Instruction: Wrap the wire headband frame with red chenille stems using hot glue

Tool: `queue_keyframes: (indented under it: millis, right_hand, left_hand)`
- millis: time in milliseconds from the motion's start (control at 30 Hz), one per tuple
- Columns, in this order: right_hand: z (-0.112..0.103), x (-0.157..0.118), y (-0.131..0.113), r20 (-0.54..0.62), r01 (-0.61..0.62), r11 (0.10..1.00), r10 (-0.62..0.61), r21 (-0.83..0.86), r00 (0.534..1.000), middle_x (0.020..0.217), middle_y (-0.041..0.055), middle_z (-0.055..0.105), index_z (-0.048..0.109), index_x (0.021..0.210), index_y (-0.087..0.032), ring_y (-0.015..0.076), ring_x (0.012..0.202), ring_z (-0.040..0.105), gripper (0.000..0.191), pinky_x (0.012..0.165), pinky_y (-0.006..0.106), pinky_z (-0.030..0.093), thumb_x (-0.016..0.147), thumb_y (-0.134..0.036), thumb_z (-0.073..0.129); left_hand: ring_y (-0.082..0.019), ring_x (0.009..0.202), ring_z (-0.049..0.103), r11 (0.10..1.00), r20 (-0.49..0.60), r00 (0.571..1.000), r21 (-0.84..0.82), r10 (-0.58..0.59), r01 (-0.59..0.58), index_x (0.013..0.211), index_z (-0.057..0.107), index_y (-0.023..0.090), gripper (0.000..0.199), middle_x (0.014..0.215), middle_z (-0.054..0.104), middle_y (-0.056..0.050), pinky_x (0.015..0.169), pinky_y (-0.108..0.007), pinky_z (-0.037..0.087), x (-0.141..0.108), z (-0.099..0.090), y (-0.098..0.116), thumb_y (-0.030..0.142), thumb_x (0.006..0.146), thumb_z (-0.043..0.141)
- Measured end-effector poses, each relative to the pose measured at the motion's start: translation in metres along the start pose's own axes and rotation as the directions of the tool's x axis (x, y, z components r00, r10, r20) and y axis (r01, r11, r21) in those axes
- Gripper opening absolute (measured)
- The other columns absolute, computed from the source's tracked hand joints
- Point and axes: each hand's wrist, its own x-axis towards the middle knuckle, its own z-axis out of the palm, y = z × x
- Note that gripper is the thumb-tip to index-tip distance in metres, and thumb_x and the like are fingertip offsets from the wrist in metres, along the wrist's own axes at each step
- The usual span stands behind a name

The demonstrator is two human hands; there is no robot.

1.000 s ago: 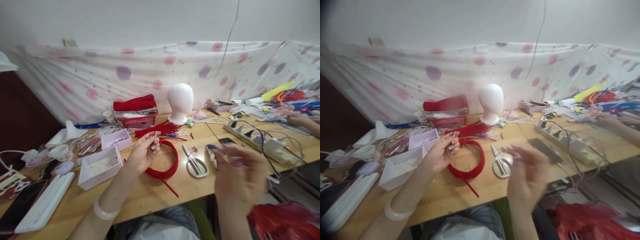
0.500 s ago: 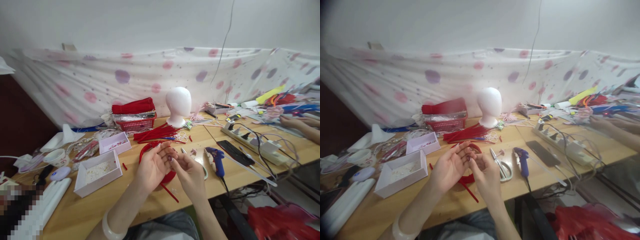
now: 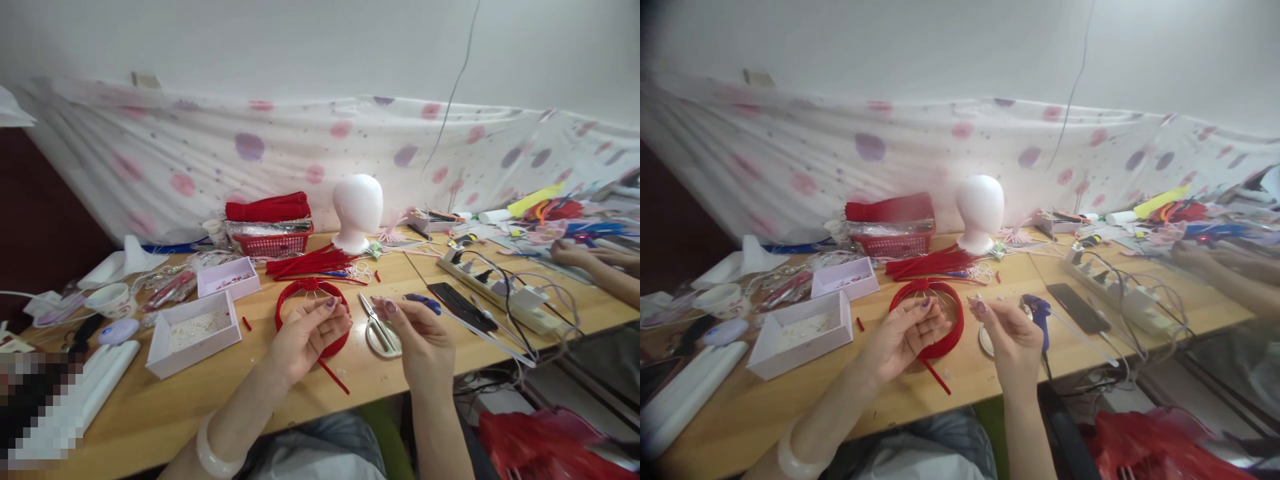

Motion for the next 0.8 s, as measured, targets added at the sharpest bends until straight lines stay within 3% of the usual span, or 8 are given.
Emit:
queue_keyframes:
  millis: [67,133,233,300,367,533,633,800]
  right_hand:
    - [0.005,-0.006,-0.001,0.004,0.106,0.992,-0.106,-0.072,0.994,0.089,0.0060,0.081,0.080,0.087,-0.024,0.0230,0.080,0.076,0.012,0.082,0.038,0.059,0.083,-0.035,0.076]
    - [0.012,-0.011,-0.002,0.115,0.226,0.960,-0.209,-0.167,0.971,0.097,0.0053,0.080,0.080,0.096,-0.027,0.0234,0.089,0.075,0.014,0.090,0.041,0.057,0.089,-0.028,0.068]
    - [0.019,-0.016,-0.002,0.340,0.420,0.873,-0.328,-0.248,0.881,0.111,0.0046,0.077,0.078,0.107,-0.031,0.0244,0.103,0.071,0.025,0.096,0.042,0.055,0.091,-0.018,0.063]
    - [0.019,-0.016,0.000,0.438,0.476,0.840,-0.338,-0.259,0.833,0.119,0.0050,0.074,0.077,0.112,-0.032,0.0255,0.110,0.069,0.030,0.096,0.043,0.055,0.089,-0.017,0.063]
    - [0.017,-0.016,0.002,0.464,0.430,0.859,-0.272,-0.277,0.843,0.118,0.0053,0.075,0.076,0.113,-0.032,0.0249,0.106,0.071,0.032,0.091,0.040,0.058,0.089,-0.016,0.063]
    - [0.009,-0.016,0.002,0.402,0.156,0.945,-0.029,-0.286,0.915,0.085,0.0029,0.081,0.081,0.095,-0.028,0.0220,0.074,0.076,0.022,0.069,0.033,0.063,0.077,-0.018,0.074]
    - [0.009,-0.017,0.001,0.411,-0.017,0.978,0.103,-0.208,0.906,0.082,0.0039,0.081,0.083,0.085,-0.026,0.0231,0.072,0.076,0.015,0.068,0.033,0.063,0.071,-0.022,0.080]
    - [0.007,-0.012,0.005,0.411,-0.206,0.978,0.171,0.041,0.895,0.080,0.0048,0.080,0.083,0.079,-0.026,0.0222,0.072,0.076,0.010,0.068,0.032,0.063,0.070,-0.028,0.083]
  left_hand:
    - [-0.014,0.068,0.074,1.000,-0.034,0.999,0.024,-0.009,0.010,0.079,0.073,0.009,0.004,0.075,0.077,-0.008,0.081,-0.028,0.059,0.000,0.001,-0.006,0.007,0.080,0.076]
    - [-0.015,0.070,0.074,0.999,-0.038,0.999,0.041,-0.009,0.010,0.080,0.074,0.010,0.013,0.077,0.078,-0.008,0.080,-0.026,0.058,0.001,0.003,-0.012,0.011,0.073,0.084]
    - [-0.013,0.071,0.073,0.998,-0.002,1.000,0.058,0.027,-0.027,0.079,0.072,0.012,0.021,0.077,0.076,-0.006,0.078,-0.024,0.057,0.001,0.004,-0.019,0.019,0.068,0.088]
    - [-0.011,0.067,0.070,0.996,0.010,0.999,0.071,0.044,-0.044,0.076,0.070,0.013,0.022,0.074,0.074,-0.004,0.073,-0.021,0.055,0.000,0.003,-0.021,0.023,0.068,0.088]
    - [-0.010,0.065,0.068,0.995,0.014,0.999,0.092,0.032,-0.033,0.075,0.069,0.012,0.022,0.070,0.072,-0.002,0.071,-0.020,0.054,-0.002,0.000,-0.021,0.022,0.068,0.087]
    - [-0.014,0.068,0.071,0.956,-0.051,0.999,0.294,-0.007,0.021,0.093,0.067,0.013,0.031,0.072,0.074,-0.003,0.075,-0.024,0.055,-0.007,-0.007,-0.014,0.010,0.067,0.084]
    - [-0.017,0.070,0.074,0.903,-0.039,0.994,0.415,-0.102,0.109,0.105,0.067,0.014,0.038,0.079,0.077,-0.006,0.076,-0.028,0.056,-0.011,-0.009,-0.003,0.012,0.070,0.082]
    - [-0.023,0.083,0.077,0.881,0.076,0.975,0.448,-0.208,0.153,0.115,0.067,0.013,0.048,0.094,0.079,-0.013,0.082,-0.031,0.057,-0.019,-0.009,0.013,0.021,0.072,0.085]
